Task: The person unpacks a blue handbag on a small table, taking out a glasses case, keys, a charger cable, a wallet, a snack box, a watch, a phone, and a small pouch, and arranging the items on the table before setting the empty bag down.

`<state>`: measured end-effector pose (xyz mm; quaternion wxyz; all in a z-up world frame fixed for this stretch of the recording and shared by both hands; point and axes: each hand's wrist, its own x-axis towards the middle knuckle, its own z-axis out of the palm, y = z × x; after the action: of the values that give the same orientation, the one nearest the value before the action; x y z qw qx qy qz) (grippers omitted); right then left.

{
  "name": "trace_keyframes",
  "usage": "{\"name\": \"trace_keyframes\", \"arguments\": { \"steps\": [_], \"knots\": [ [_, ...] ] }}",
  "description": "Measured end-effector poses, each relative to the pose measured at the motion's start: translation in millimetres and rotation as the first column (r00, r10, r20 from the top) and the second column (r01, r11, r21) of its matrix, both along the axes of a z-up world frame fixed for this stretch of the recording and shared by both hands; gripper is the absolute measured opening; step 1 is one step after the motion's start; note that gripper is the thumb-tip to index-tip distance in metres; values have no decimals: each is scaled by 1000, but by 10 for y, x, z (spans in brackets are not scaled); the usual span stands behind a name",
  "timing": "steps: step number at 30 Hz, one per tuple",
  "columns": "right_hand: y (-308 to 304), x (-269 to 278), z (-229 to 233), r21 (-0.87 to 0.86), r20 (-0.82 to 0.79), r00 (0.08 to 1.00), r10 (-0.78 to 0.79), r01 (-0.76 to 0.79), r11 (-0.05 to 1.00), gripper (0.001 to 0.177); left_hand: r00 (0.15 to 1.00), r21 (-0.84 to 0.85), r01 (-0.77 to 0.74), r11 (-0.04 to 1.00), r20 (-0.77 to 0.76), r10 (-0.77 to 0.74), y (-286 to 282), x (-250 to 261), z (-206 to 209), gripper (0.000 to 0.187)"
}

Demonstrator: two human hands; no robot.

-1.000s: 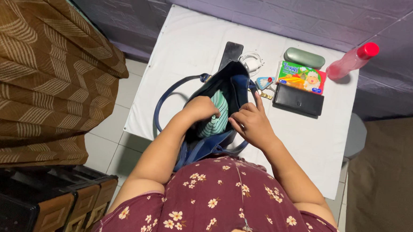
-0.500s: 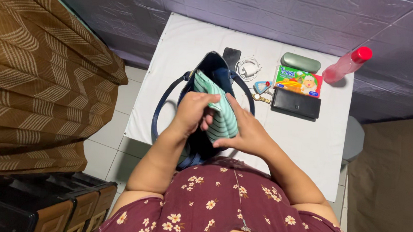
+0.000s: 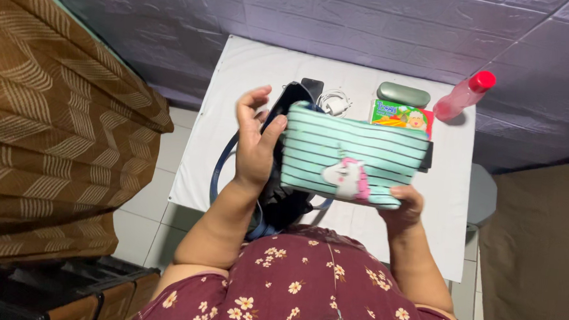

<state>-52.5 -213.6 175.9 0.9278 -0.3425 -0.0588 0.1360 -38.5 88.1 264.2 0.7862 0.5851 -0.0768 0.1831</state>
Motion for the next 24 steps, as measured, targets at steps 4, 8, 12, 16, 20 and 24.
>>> {"name": "trace_keyframes", "arguments": {
  "steps": [4,8,12,16,20,24],
  "knots": [
    [-285,5,-32,98,186,981,-46,28,995,97,681,-646,436,627,-219,-699,-88,75,-241,75],
    [-443,136,-131,-29,242,970,-10,17,999,108,621,-480,562,673,-293,-727,-227,89,-389,88],
    [-486,233,158,-225,399,917,20,76,971,107,710,-496,490,717,-249,-658,-215,93,-472,90],
    [-467,309,1026,-645,622,764,170,377,665,110,752,-511,417,751,-270,-602,-150,146,-539,89],
    [-159,326,1816,-466,717,420,556,882,-66,108,791,-416,463,783,-204,-577,-130,291,-491,94],
    [266,491,2152,-678,468,570,675,722,-140,105,823,-298,491,819,-151,-548,-175,320,-387,98]
  ]
}}
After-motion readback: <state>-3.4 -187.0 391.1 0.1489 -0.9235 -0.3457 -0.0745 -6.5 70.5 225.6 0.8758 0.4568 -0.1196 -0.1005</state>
